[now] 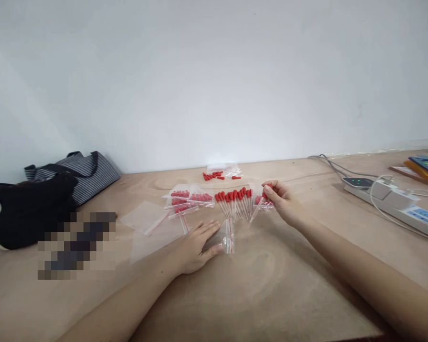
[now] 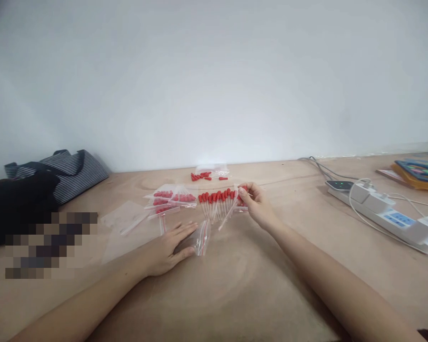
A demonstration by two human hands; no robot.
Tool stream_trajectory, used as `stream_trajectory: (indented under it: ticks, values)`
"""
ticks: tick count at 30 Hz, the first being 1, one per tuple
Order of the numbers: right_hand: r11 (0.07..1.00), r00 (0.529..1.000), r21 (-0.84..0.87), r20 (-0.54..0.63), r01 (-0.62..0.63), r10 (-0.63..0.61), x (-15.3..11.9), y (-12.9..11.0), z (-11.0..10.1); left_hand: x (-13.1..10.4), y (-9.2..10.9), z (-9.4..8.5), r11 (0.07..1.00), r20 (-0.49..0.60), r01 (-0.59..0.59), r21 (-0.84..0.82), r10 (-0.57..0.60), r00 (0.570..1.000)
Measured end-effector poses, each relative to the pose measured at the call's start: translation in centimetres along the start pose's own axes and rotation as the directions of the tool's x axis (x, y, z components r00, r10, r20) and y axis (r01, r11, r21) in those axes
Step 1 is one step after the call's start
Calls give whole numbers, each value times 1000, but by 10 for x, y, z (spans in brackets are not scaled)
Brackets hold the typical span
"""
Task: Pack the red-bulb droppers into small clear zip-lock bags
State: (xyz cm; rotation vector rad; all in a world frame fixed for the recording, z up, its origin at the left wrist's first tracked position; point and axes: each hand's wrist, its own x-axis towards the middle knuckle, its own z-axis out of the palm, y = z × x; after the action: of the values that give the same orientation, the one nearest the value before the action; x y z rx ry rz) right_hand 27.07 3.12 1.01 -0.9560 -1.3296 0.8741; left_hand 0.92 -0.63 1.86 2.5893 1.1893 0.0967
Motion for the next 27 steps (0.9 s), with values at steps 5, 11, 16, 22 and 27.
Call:
stream_trajectory:
  ticks: [5,11,16,22,27]
  values:
    - [975,985,147,-23,-167,173,-8,19,14,1,-1,2,1000,-2,8,-1,-8,1000]
    - [951,966,172,61,-257,250,-29,22,34,1,-6,7,1000,-43,-15,3,15,999]
    - [978,950,-79,234,-191,204,-42,21,43,2,-7,11,999,-112,-43,15,44,993]
    - [964,922,-264,363,-32,130,-42,22,52,5,-7,13,997,-149,-71,38,76,986]
    - [984,887,-151,437,-92,150,-41,25,63,10,-6,17,993,-161,-106,54,113,981]
